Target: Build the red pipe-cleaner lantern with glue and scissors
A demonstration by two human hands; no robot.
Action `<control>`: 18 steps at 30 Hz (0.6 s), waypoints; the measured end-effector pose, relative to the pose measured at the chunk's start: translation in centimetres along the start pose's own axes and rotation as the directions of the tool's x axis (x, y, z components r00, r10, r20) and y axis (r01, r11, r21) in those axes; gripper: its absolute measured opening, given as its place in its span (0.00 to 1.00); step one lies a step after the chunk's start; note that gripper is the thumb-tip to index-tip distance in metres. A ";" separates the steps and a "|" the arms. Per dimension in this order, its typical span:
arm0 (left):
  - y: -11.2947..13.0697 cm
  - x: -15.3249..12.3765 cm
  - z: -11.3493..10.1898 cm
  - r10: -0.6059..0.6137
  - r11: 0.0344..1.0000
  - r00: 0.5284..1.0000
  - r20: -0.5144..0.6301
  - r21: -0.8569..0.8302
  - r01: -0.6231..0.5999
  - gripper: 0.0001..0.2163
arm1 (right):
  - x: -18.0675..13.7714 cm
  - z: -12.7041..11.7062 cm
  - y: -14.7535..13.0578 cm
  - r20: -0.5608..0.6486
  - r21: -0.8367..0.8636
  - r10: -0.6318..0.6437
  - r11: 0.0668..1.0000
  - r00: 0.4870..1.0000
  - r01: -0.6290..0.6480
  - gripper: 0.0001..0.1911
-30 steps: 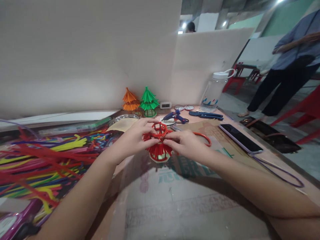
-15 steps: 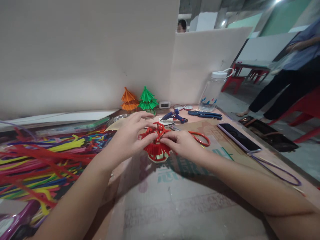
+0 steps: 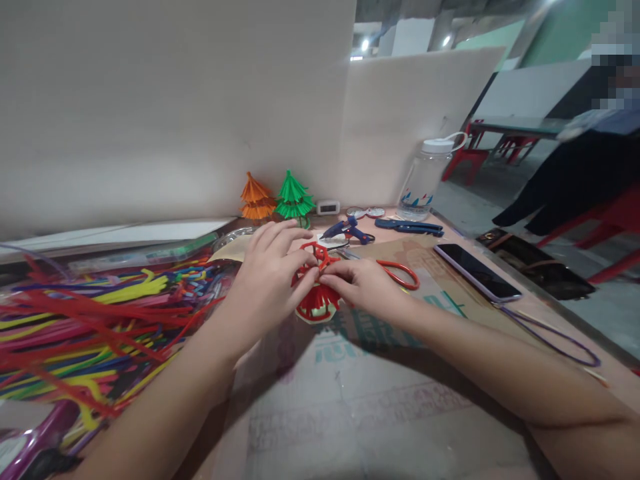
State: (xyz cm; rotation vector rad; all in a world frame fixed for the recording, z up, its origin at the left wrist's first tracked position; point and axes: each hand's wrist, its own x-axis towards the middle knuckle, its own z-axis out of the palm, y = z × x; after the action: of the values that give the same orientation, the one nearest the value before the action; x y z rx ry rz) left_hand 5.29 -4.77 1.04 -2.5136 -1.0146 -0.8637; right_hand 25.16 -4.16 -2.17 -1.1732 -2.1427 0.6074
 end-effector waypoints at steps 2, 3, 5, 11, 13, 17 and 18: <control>-0.1 0.0 0.0 0.006 1.000 1.000 -0.004 -0.006 -0.006 0.06 | 0.0 -0.1 -0.1 0.004 -0.013 0.003 1.000 1.000 -0.003 0.11; -0.1 0.0 0.0 0.009 1.000 1.000 -0.003 -0.008 -0.009 0.06 | 0.0 -0.1 -0.1 0.007 -0.020 0.008 1.000 1.000 -0.007 0.11; -0.2 0.0 0.1 0.013 1.000 1.000 0.000 -0.011 -0.013 0.06 | 0.0 -0.2 -0.2 0.011 -0.029 0.014 0.999 1.000 -0.014 0.11; -0.2 0.1 0.2 0.019 1.000 1.000 0.014 -0.018 -0.019 0.06 | -0.1 -0.2 -0.4 0.000 -0.015 0.005 1.000 1.000 -0.005 0.11; -0.2 0.1 0.0 0.014 0.999 1.000 0.018 -0.029 -0.014 0.06 | -0.1 -0.2 -0.4 0.000 -0.011 0.007 1.000 1.000 -0.007 0.10; -0.6 0.1 -0.9 -0.036 0.996 0.999 0.037 -0.078 0.039 0.07 | 0.0 -0.2 -0.3 -0.001 0.012 0.010 1.000 1.000 -0.010 0.11; -0.8 0.1 -1.1 -0.053 0.994 0.997 0.051 -0.091 0.058 0.09 | 0.0 -0.3 -0.3 0.006 0.010 0.008 1.000 1.000 -0.008 0.11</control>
State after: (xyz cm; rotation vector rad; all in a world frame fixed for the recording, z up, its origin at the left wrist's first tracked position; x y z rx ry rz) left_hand 4.27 -4.70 2.00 -2.6067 -1.0884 -0.8890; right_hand 25.19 -4.25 -1.78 -1.1761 -2.1382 0.6251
